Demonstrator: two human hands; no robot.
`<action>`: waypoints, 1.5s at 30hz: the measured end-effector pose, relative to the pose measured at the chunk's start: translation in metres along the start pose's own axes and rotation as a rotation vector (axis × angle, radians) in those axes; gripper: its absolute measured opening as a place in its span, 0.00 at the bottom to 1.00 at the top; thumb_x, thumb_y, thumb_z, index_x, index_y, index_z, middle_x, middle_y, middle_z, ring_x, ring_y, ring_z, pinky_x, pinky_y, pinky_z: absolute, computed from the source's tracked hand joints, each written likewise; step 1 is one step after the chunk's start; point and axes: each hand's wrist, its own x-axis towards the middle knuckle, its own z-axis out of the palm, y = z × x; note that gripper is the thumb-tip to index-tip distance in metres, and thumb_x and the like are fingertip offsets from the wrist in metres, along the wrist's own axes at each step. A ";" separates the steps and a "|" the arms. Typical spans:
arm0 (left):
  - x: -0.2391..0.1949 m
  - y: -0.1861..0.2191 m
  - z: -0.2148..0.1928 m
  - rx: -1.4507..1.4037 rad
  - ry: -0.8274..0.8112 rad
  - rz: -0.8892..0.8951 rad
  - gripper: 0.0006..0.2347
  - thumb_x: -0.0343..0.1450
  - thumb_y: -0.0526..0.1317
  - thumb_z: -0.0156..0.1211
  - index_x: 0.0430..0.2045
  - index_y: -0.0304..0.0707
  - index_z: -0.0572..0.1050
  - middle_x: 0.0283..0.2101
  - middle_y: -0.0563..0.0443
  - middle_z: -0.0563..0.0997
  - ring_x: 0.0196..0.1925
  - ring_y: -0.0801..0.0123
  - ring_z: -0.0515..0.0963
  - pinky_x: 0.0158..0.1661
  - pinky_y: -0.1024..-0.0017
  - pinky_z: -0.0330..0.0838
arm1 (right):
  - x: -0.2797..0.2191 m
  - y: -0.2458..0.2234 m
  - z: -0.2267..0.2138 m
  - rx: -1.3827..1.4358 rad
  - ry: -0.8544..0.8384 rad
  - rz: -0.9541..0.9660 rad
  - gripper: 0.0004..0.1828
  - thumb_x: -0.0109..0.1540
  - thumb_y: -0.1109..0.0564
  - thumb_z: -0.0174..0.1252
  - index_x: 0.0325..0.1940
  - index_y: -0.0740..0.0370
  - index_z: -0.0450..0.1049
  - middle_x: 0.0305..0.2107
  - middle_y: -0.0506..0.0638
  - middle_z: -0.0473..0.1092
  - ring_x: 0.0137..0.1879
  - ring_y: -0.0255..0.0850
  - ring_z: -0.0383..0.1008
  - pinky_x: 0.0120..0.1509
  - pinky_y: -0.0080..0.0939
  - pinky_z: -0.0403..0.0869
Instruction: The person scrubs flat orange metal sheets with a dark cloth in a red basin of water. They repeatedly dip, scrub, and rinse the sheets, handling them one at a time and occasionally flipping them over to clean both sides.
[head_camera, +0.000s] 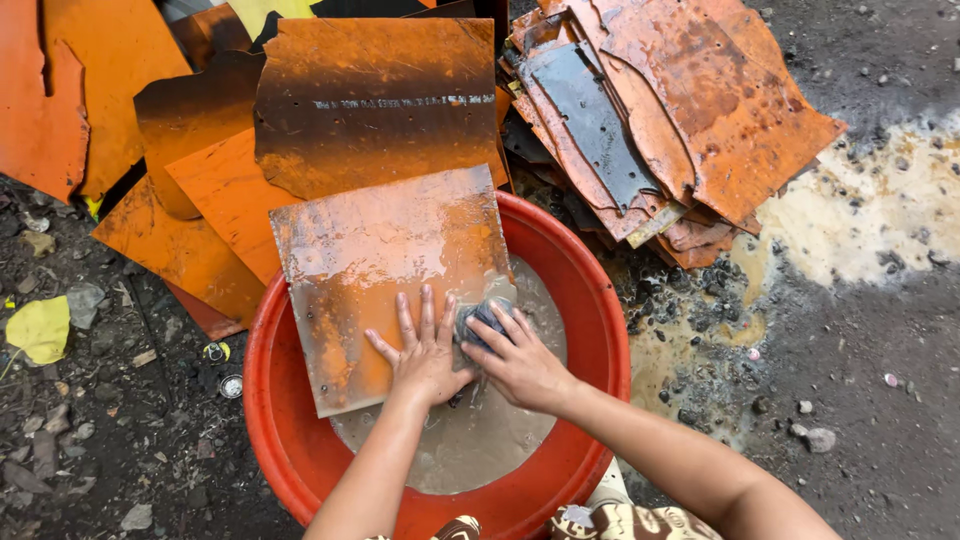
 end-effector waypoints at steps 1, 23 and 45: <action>-0.001 -0.002 0.002 0.010 0.009 0.010 0.56 0.57 0.62 0.72 0.75 0.65 0.34 0.78 0.53 0.20 0.77 0.48 0.16 0.61 0.20 0.14 | 0.004 0.011 0.011 -0.006 0.064 0.014 0.24 0.59 0.55 0.61 0.60 0.58 0.73 0.67 0.59 0.61 0.75 0.66 0.53 0.75 0.73 0.58; -0.006 0.010 -0.012 0.050 -0.055 -0.025 0.58 0.57 0.70 0.68 0.75 0.50 0.35 0.79 0.54 0.24 0.79 0.48 0.18 0.61 0.16 0.20 | 0.059 0.041 0.025 -0.098 0.016 0.074 0.28 0.59 0.58 0.56 0.65 0.62 0.71 0.65 0.61 0.64 0.73 0.62 0.58 0.75 0.62 0.59; -0.005 0.005 0.001 -0.022 0.076 -0.009 0.61 0.50 0.68 0.72 0.75 0.56 0.37 0.79 0.60 0.27 0.79 0.54 0.21 0.57 0.13 0.19 | 0.000 0.059 0.017 -0.103 0.130 0.173 0.21 0.59 0.65 0.55 0.57 0.64 0.75 0.61 0.62 0.67 0.72 0.64 0.58 0.74 0.63 0.63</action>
